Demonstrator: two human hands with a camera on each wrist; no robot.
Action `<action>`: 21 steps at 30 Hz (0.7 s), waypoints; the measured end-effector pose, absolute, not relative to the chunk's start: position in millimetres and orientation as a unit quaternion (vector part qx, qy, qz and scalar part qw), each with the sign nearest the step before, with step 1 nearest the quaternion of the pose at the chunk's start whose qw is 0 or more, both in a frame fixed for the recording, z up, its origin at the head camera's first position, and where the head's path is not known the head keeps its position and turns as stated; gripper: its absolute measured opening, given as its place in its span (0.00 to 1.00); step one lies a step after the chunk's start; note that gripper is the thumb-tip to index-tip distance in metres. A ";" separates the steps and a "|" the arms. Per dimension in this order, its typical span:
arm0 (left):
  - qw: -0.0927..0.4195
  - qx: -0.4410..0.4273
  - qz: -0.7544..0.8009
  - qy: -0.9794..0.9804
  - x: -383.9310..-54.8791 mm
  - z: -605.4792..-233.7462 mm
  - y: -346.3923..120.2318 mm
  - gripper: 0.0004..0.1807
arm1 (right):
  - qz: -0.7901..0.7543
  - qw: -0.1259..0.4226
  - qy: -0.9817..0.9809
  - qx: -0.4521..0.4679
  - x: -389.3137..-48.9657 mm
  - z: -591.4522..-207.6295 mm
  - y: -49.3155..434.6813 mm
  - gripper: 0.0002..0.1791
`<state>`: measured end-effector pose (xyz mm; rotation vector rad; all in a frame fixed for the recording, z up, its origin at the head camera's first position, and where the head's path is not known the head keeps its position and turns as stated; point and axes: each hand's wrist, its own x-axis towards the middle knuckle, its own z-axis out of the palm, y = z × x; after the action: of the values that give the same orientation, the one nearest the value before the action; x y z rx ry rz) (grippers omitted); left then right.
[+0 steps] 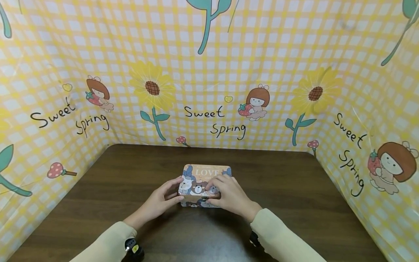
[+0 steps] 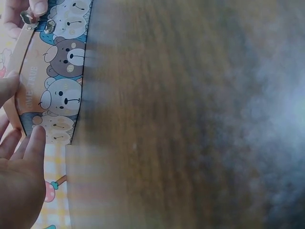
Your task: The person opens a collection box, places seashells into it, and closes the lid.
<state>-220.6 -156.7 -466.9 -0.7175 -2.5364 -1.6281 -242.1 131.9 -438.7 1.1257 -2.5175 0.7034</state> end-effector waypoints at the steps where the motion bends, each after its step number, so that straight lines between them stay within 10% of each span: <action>1: 0.022 -0.233 -0.525 -0.819 -221.0 -466.7 -156.4 0.34 | 0.241 0.149 -0.875 0.392 -242.7 -439.1 132.5 0.20; 21: 0.008 -0.218 -0.532 -0.818 -223.9 -461.5 -152.2 0.35 | 0.191 0.171 -0.874 0.412 -249.6 -440.2 136.9 0.24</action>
<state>-223.9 -152.2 -461.5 -0.6820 -2.5573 -1.6631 -249.6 136.9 -440.2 1.1701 -2.4823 0.5415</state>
